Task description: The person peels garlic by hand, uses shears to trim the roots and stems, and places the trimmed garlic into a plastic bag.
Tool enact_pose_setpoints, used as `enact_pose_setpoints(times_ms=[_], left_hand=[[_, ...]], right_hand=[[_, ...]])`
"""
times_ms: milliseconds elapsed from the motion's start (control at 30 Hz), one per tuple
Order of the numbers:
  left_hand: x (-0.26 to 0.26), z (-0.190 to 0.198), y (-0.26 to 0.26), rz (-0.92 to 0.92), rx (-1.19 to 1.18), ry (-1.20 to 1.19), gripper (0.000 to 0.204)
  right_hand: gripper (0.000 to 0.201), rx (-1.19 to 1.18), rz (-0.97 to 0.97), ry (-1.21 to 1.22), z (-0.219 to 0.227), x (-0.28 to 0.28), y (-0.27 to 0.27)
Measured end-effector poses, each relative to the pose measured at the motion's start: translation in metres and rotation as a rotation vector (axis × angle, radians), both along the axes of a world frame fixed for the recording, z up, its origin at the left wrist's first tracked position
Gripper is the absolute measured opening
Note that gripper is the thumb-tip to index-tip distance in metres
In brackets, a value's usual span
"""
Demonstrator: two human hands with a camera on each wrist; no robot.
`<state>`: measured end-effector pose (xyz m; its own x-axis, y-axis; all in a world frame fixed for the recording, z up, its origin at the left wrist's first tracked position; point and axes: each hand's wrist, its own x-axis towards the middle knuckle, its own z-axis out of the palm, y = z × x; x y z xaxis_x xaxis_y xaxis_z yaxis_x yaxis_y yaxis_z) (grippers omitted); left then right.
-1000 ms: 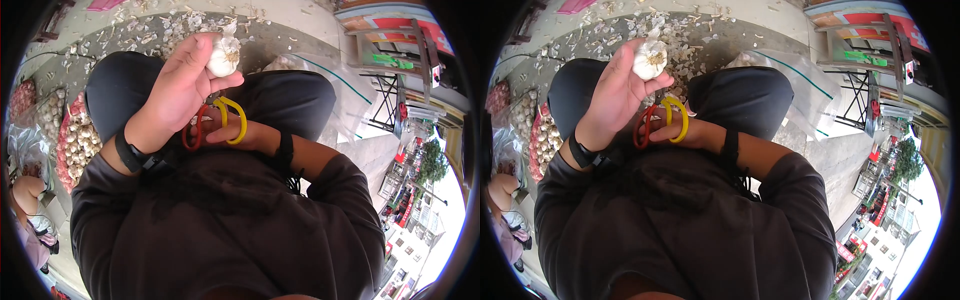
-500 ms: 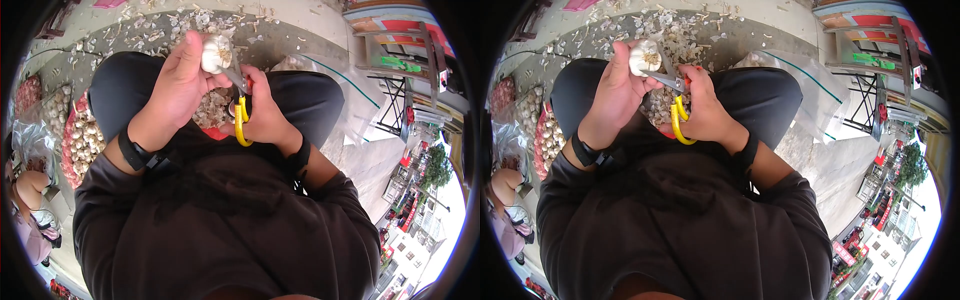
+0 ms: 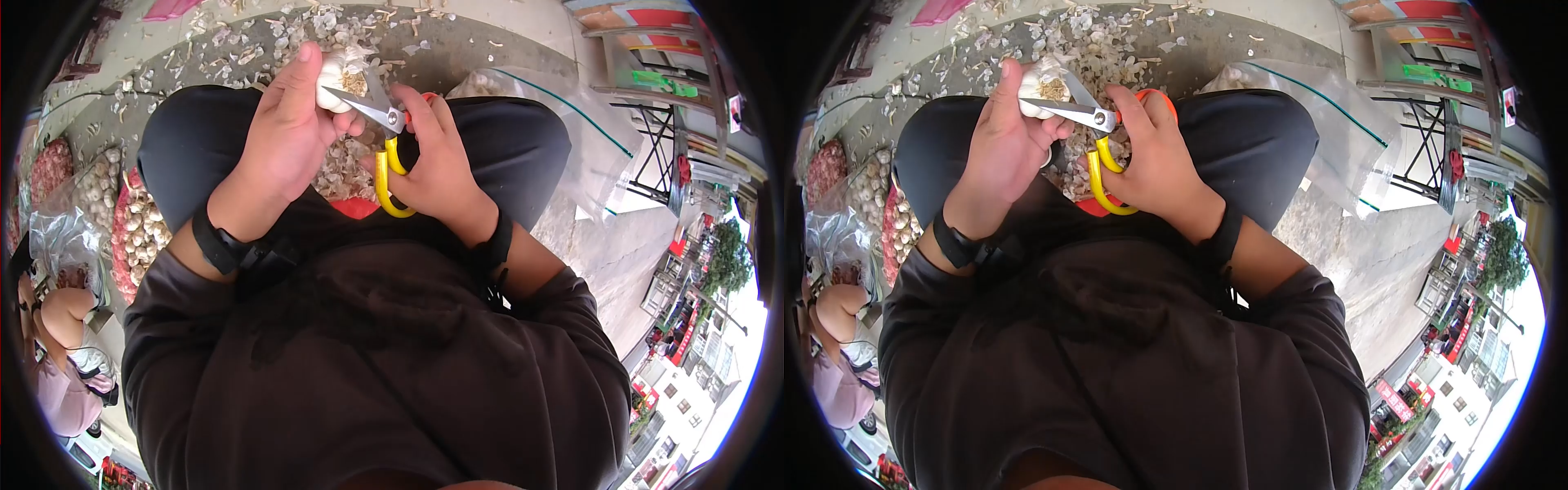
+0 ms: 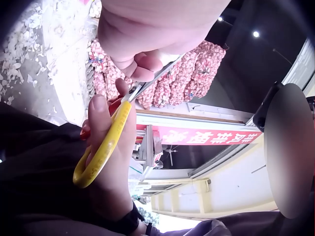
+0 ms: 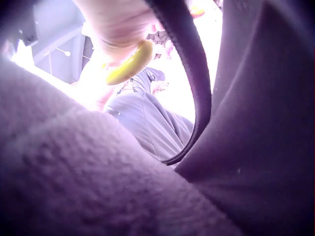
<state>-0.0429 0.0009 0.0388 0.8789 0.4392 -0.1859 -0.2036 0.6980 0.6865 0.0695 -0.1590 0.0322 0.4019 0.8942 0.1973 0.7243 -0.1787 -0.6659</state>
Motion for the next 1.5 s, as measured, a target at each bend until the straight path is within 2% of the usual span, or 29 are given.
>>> enact_pose_setpoints(times_ms=[167,267,367,467,700,800,1000,1300,1400,1500], left_hand=[[0.001,-0.009,0.001,0.046,0.013,0.021,0.05],[0.005,-0.011,-0.002,0.155,0.013,0.053,0.053],[0.013,-0.011,-0.008,0.347,0.097,0.235,0.061],[0.015,-0.016,-0.009,0.401,0.198,0.216,0.067],[0.019,-0.017,-0.011,0.394,0.242,0.208,0.066],[0.022,-0.018,-0.011,0.416,0.179,0.281,0.067],[0.026,-0.013,-0.012,0.337,0.169,0.364,0.071],[0.032,-0.024,-0.016,0.394,0.234,0.319,0.065],[0.033,-0.02,-0.016,0.383,0.152,0.307,0.06],[0.028,-0.023,-0.019,0.3,0.213,0.286,0.053]], right_hand=[[0.071,-0.01,-0.011,0.042,-0.004,-0.006,0.003],[0.07,-0.05,-0.002,0.067,-0.007,-0.009,0.006],[0.066,0.002,-0.013,0.072,-0.014,-0.013,0.013],[0.064,0.04,-0.033,0.079,-0.014,-0.017,0.016],[0.065,-0.025,-0.059,0.077,-0.023,-0.016,0.013],[0.062,-0.027,-0.089,0.087,-0.025,-0.017,0.013],[0.052,-0.024,-0.097,0.034,-0.026,-0.01,0.015],[0.052,-0.014,-0.108,0.037,-0.033,-0.014,0.014],[0.056,-0.081,-0.088,0.182,-0.024,-0.012,0.014],[0.059,-0.259,-0.082,0.324,-0.015,-0.012,0.012]])
